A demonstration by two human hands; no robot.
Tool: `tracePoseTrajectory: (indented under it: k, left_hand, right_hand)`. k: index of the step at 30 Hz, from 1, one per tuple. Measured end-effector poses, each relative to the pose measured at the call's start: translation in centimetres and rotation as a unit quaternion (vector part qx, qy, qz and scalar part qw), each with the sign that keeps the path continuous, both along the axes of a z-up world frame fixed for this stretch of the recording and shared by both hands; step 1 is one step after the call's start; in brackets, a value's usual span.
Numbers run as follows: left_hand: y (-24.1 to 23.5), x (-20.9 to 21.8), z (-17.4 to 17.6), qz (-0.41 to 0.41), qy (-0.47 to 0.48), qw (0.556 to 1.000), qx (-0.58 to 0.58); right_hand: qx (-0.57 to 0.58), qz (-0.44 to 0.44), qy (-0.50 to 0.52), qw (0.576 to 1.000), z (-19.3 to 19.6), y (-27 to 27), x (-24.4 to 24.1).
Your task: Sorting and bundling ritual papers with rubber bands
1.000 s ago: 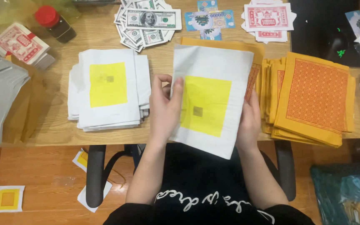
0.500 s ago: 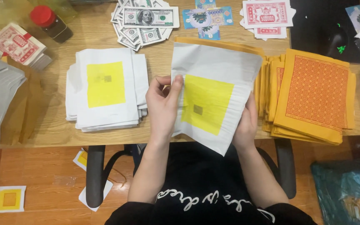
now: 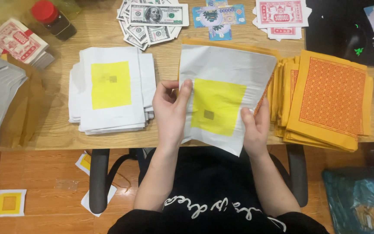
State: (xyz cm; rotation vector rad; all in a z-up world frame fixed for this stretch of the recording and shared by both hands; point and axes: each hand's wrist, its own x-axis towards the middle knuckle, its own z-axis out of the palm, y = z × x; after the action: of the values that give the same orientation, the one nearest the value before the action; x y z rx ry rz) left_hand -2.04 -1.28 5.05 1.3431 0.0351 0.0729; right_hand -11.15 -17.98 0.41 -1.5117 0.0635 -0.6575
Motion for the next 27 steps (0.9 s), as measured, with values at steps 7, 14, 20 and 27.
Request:
tracePoseTrajectory:
  k: [7,14,20,27]
  left_hand:
    - [2.9,0.2,3.2,-0.26,-0.046,0.964,0.022]
    - [5.9,0.8,6.1,-0.461,-0.049,0.884,0.066]
    - [4.0,-0.6,5.2,-0.538,-0.035,0.833,0.125]
    - [4.5,-0.4,2.9,-0.398,0.034,0.917,0.011]
  right_hand:
    - [0.043,0.123,0.082,0.988,0.4,-3.5,-1.2]
    - [-0.036,0.252,0.213,0.943,6.2,-5.9,-2.8]
    - [-0.24,0.374,0.229,0.866,10.4,-7.0,-0.4]
    - [0.243,0.503,0.012,0.829,3.4,-11.6,0.1]
